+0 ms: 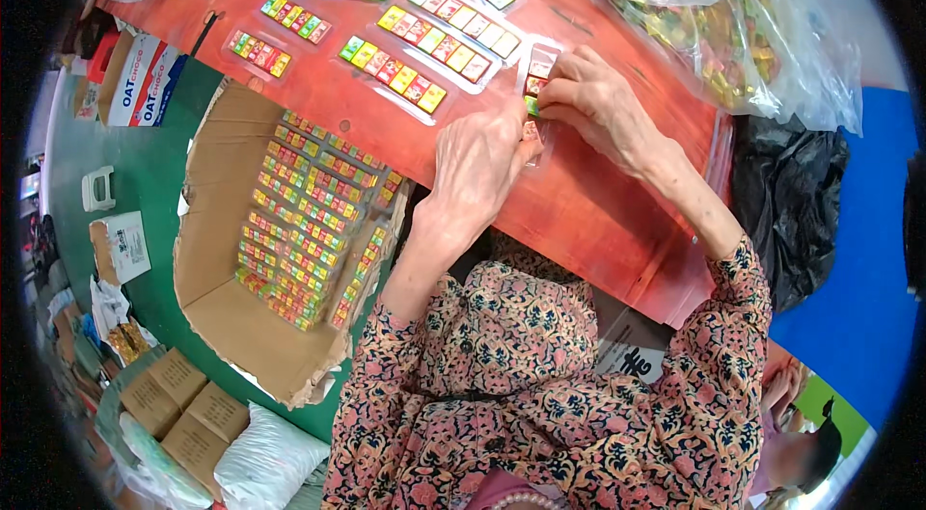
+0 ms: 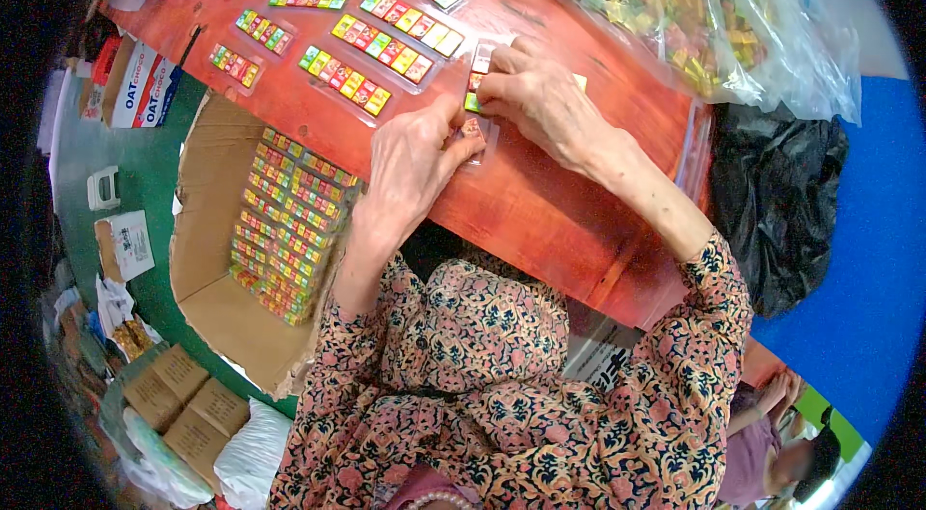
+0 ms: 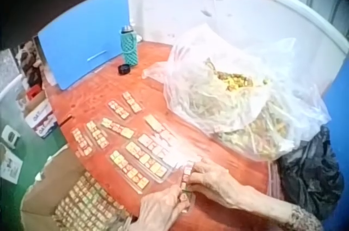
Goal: Packaging small colorful items into plastic trays and placing them into a cardboard box.
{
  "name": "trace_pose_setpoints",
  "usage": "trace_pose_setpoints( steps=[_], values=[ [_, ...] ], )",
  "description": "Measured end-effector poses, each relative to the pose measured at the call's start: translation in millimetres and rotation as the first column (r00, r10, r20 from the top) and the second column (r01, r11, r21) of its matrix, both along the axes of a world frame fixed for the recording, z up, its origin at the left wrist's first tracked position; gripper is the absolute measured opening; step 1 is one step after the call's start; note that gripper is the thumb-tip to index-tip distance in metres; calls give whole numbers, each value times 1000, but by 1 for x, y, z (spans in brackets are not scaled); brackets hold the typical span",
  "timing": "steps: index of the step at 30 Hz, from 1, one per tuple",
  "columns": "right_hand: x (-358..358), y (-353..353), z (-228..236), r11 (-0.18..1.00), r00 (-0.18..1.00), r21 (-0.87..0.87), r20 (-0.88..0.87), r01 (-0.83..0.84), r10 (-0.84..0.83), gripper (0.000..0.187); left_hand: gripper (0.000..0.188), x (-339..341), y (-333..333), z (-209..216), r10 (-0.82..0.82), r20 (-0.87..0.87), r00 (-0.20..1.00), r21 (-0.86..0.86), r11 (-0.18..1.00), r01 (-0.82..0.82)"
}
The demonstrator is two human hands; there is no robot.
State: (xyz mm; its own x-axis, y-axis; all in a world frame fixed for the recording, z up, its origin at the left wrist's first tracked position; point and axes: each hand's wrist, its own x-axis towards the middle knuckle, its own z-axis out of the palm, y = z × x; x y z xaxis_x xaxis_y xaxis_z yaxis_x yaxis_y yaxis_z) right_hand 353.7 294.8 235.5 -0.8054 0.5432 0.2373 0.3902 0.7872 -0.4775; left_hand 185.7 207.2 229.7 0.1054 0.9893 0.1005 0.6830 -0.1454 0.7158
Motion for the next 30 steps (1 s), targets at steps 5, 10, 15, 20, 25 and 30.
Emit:
trace_pose_setpoints(
  steps=[5,10,15,20,25,30],
  values=[
    [-3,-13,7,997,996,33,-67,67,-65,13,25,-9,-6,0,149,334,931,-61,989,-136],
    [-9,-30,19,988,984,-89,-114,129,-139,16,63,-15,-14,7,363,839,406,-446,885,131],
    [-20,-43,17,993,974,-85,-205,80,-96,33,65,-6,-17,6,370,923,102,-383,906,182],
    [-18,-47,22,988,969,-135,-222,78,-107,36,50,-9,-20,1,381,925,-15,-368,901,229],
    [-3,-40,26,973,958,-195,-233,120,-165,19,31,-6,-26,7,394,906,155,-417,894,163],
    [20,-30,26,820,874,-426,-123,382,-470,13,18,-6,-28,9,371,725,580,-382,917,-109]
  ],
)
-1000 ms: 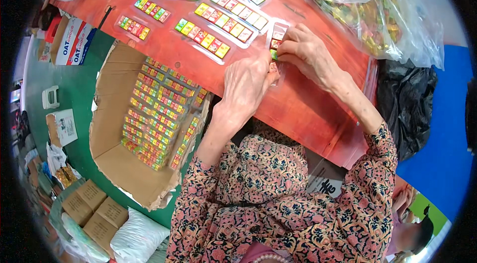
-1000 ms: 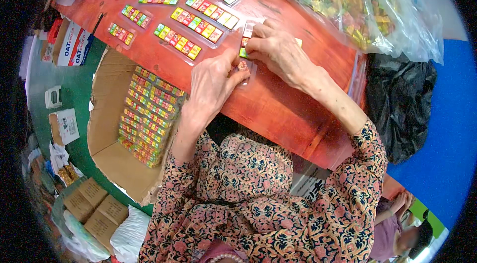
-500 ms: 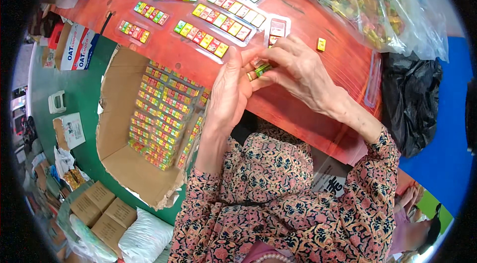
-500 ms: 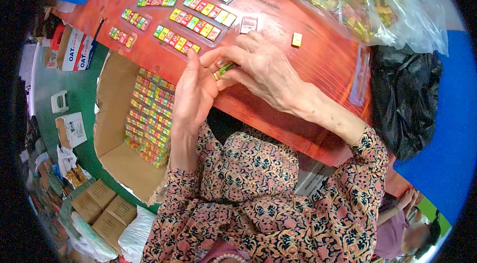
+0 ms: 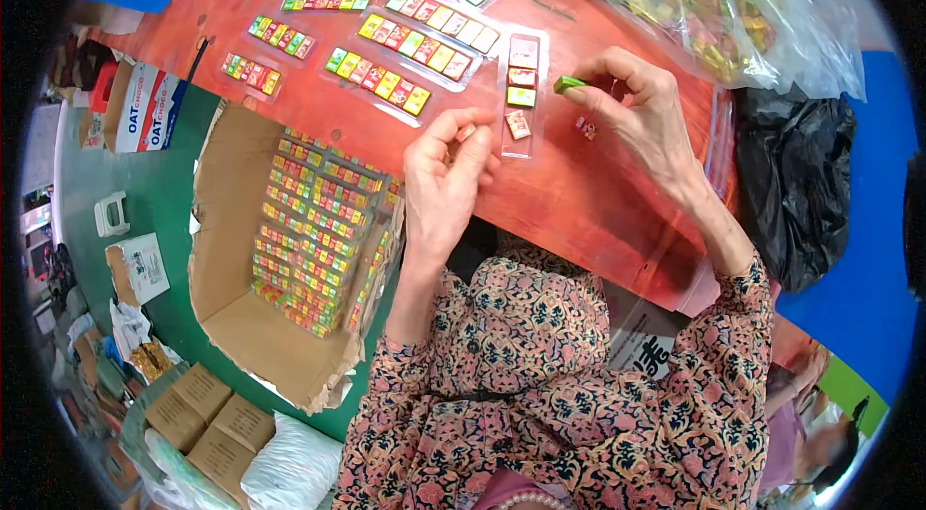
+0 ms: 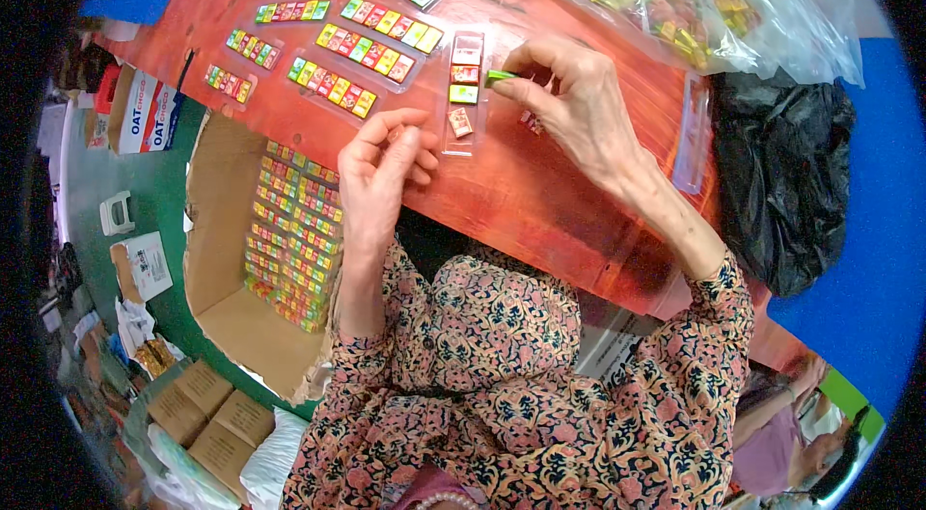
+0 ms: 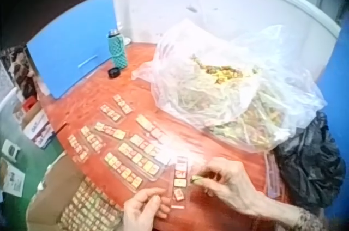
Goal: Packaging small colorful items into plastic trays and placing them into a cardboard box.
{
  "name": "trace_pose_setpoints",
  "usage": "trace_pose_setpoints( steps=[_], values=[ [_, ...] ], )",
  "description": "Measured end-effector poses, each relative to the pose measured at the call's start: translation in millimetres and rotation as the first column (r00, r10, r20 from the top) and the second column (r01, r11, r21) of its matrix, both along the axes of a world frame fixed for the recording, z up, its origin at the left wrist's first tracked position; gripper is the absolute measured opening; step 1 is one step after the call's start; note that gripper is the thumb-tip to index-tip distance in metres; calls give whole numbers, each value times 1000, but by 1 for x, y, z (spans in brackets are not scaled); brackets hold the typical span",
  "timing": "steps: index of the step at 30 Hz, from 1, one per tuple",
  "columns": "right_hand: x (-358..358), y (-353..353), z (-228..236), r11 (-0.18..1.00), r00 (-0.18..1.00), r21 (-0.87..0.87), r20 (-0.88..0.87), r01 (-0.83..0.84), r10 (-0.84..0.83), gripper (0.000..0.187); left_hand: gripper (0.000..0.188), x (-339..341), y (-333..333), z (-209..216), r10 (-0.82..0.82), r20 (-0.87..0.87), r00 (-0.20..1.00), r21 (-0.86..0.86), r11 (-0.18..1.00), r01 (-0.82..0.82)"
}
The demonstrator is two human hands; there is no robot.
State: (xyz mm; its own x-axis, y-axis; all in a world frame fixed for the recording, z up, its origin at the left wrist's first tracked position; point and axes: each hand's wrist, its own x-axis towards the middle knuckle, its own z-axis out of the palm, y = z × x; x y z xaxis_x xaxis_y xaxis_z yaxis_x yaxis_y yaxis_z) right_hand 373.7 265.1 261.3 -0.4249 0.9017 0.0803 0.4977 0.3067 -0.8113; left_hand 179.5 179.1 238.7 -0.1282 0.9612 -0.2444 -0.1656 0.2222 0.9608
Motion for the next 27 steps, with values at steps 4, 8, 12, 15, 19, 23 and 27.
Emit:
trace_pose_setpoints(
  steps=[4,8,12,15,19,23,27],
  values=[
    [-3,-9,-5,999,999,-33,-40,4,-5,18,14,10,2,-7,-55,-313,948,68,994,80],
    [-4,-12,-16,998,998,17,-15,-68,69,21,19,12,14,-10,-54,-683,729,168,959,229],
    [-2,-14,-14,995,995,-6,17,-102,102,22,17,12,25,-12,-97,-816,570,167,904,394],
    [4,-14,-10,988,994,117,62,-99,92,21,17,11,27,-8,-70,-878,473,149,900,410],
    [25,-11,-11,967,991,253,132,-8,-27,18,18,14,29,-9,-79,-890,449,136,894,427],
    [42,-17,-10,985,976,0,134,173,-172,18,22,21,29,2,-97,-859,503,90,939,333],
    [49,-26,-11,982,969,-64,185,176,-162,16,24,26,28,2,-85,-916,392,42,952,304]
  ],
)
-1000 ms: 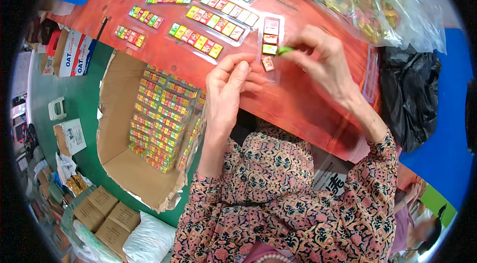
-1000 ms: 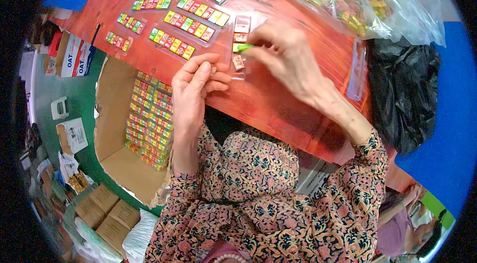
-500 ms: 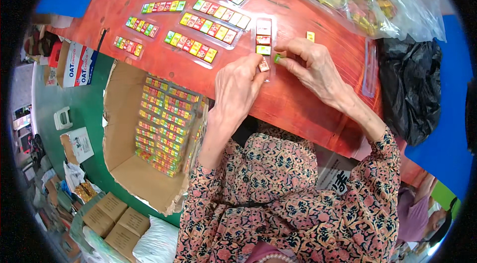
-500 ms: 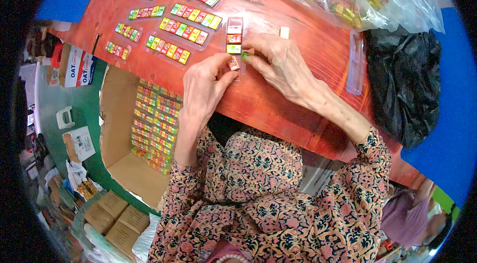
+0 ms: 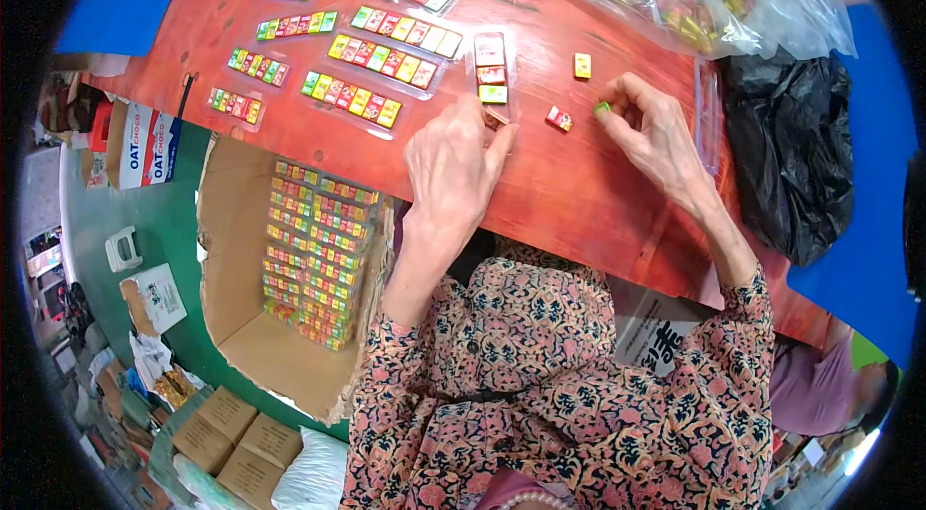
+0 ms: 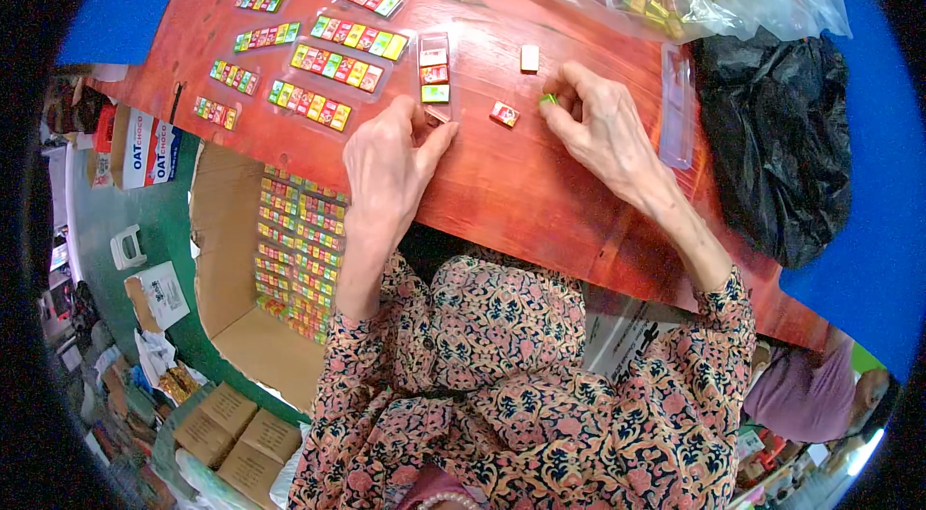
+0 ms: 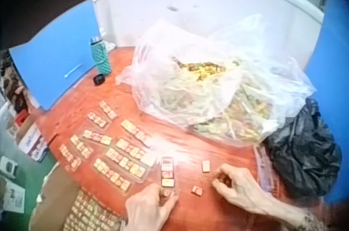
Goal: Packaging small colorful items into plastic trays and placing them into a cardboard box.
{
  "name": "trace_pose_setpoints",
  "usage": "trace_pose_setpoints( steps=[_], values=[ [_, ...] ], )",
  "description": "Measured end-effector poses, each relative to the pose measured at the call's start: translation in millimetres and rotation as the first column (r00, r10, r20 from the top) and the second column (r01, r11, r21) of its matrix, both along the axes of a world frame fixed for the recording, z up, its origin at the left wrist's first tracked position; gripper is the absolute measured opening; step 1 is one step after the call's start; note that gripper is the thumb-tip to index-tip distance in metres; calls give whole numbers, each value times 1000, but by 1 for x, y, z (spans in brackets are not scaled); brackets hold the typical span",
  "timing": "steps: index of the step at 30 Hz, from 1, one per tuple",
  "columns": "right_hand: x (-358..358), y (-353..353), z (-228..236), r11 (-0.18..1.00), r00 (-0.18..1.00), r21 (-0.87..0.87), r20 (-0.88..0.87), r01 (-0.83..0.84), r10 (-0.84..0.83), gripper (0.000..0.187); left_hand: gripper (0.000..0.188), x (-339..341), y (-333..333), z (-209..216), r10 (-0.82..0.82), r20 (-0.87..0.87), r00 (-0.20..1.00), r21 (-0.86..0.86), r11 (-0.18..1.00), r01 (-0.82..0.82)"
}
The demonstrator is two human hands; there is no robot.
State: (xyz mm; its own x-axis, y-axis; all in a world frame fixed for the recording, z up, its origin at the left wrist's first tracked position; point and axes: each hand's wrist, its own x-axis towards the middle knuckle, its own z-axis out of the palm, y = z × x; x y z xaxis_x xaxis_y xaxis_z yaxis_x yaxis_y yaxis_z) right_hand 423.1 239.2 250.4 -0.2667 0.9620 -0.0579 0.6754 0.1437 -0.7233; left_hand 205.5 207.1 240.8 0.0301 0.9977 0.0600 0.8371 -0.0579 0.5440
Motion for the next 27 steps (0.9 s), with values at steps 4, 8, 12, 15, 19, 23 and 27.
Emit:
trace_pose_setpoints(
  steps=[4,8,12,15,19,23,27],
  values=[
    [-4,-9,-2,999,999,-28,-45,-31,30,15,24,2,-2,1,-2,28,1000,2,1000,2],
    [-15,-17,-13,982,990,164,-88,-97,113,31,21,4,-2,-3,-23,108,994,49,999,18],
    [-24,-23,-20,923,978,328,108,-203,177,35,15,2,1,-16,-118,121,986,192,977,93],
    [-29,-25,-24,919,979,344,138,-191,152,28,13,0,1,-17,-117,108,987,211,973,92],
    [-28,-24,-29,914,981,365,139,-179,137,21,14,-1,2,-13,-101,152,983,166,983,75],
    [-28,-23,-28,906,981,382,132,-183,143,20,17,-4,7,-15,-178,59,982,203,965,163],
    [-29,-24,-30,905,985,392,113,-166,132,19,19,-3,9,-12,-203,43,978,162,968,194]
  ],
)
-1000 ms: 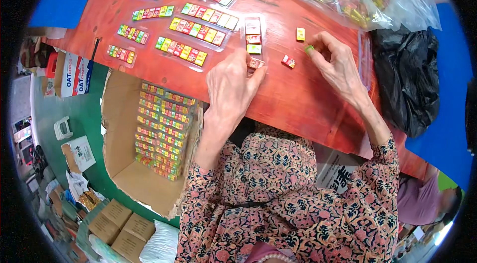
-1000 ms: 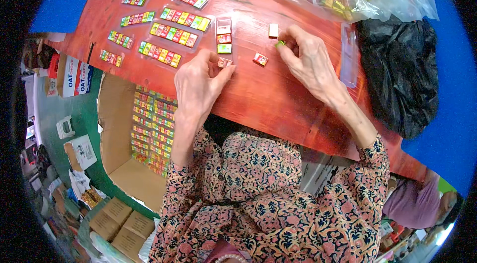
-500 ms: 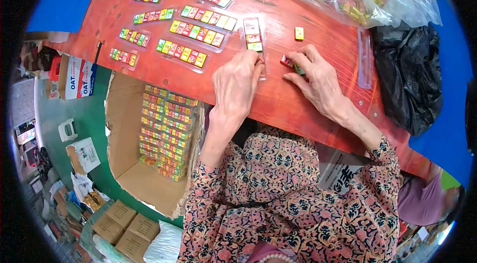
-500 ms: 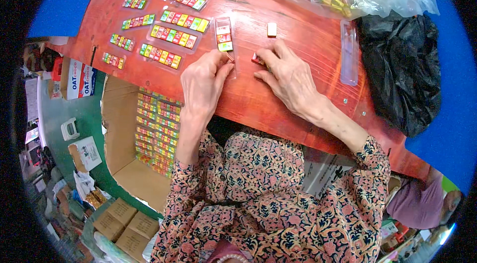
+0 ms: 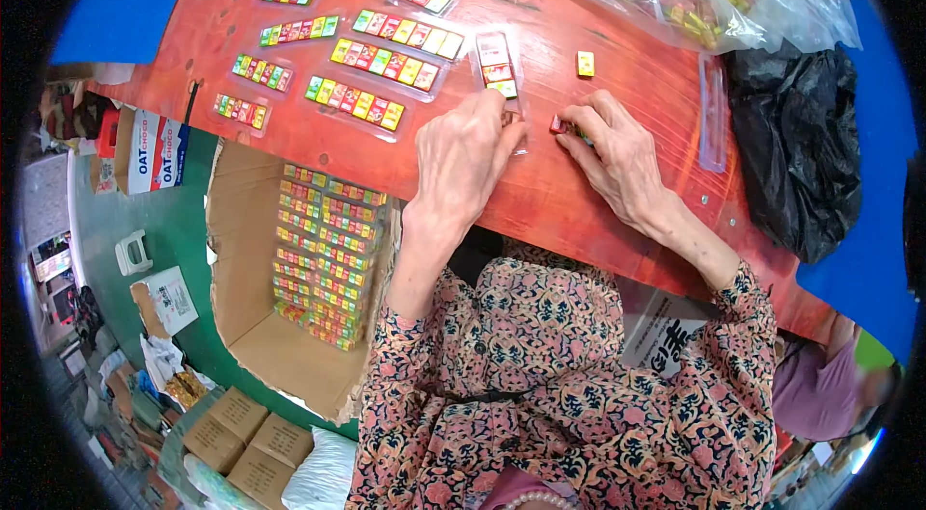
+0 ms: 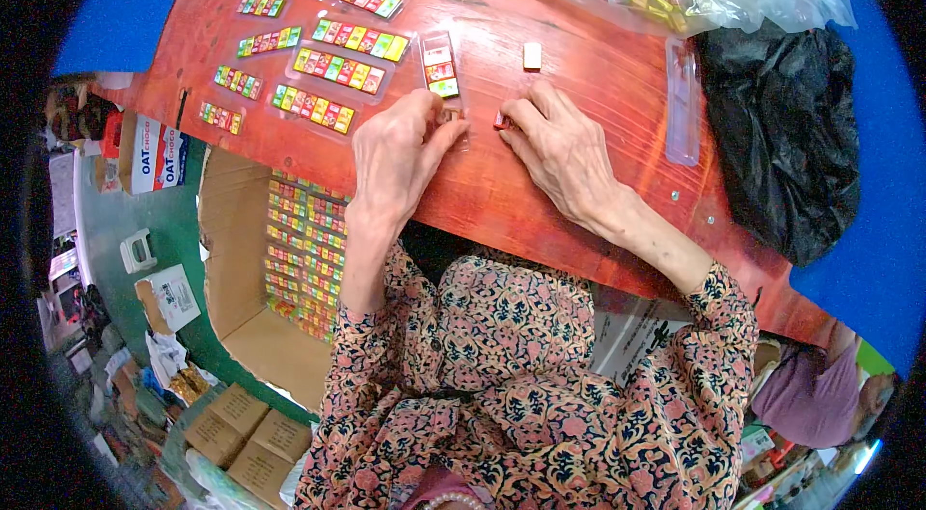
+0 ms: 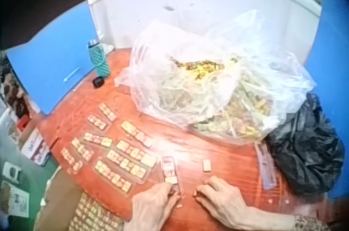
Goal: Packaging small colorful items into plastic trays and placing them into a cardboard box.
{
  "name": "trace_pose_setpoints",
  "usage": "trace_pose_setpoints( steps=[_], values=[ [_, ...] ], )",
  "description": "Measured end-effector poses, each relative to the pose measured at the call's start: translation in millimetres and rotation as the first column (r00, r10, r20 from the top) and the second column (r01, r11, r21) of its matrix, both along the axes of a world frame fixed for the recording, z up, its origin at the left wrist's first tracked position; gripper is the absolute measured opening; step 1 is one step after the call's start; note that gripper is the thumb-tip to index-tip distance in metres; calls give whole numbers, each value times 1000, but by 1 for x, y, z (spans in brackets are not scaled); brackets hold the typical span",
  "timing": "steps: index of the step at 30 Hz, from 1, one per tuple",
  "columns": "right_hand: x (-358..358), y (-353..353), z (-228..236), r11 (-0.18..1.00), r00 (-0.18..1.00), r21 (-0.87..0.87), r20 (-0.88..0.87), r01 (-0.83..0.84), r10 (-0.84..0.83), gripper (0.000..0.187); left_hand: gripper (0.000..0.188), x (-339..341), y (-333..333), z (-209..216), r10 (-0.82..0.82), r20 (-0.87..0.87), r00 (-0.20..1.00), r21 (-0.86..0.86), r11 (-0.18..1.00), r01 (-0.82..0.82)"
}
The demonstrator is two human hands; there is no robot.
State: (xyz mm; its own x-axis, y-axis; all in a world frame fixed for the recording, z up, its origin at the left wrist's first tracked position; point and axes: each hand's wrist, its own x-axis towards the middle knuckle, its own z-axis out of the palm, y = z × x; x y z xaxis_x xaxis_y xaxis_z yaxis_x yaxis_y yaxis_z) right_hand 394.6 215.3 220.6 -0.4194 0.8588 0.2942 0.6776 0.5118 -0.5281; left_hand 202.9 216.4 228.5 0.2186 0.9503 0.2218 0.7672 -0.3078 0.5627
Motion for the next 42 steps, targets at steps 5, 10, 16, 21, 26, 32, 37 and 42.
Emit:
trace_pose_setpoints(
  steps=[5,10,16,21,26,32,37,42],
  values=[
    [-1,-2,-1,1000,1000,3,12,3,-3,20,20,3,0,4,65,-66,996,20,998,-64],
    [0,-2,-3,1000,1000,25,28,11,-12,21,22,-3,-3,5,24,11,1000,-2,1000,-24],
    [1,-2,-4,1000,1000,17,20,18,-18,20,18,-4,0,-6,7,6,1000,-12,1000,-7],
    [2,0,3,999,1000,-39,9,-28,28,19,16,-5,-2,-10,72,-5,997,39,997,-72],
    [9,4,1,987,998,-161,-64,-25,15,19,18,1,-9,-6,175,173,969,-15,984,-175],
    [-13,11,19,955,974,-275,-220,-113,52,16,17,-6,-25,-6,273,284,919,-129,961,-246],
    [-30,17,6,977,972,-16,-107,-213,210,15,19,-7,-30,-5,320,416,851,-250,940,-231],
    [-34,17,7,980,977,6,-78,-197,197,15,19,-11,-28,-4,421,671,610,-493,868,-57]
  ],
)
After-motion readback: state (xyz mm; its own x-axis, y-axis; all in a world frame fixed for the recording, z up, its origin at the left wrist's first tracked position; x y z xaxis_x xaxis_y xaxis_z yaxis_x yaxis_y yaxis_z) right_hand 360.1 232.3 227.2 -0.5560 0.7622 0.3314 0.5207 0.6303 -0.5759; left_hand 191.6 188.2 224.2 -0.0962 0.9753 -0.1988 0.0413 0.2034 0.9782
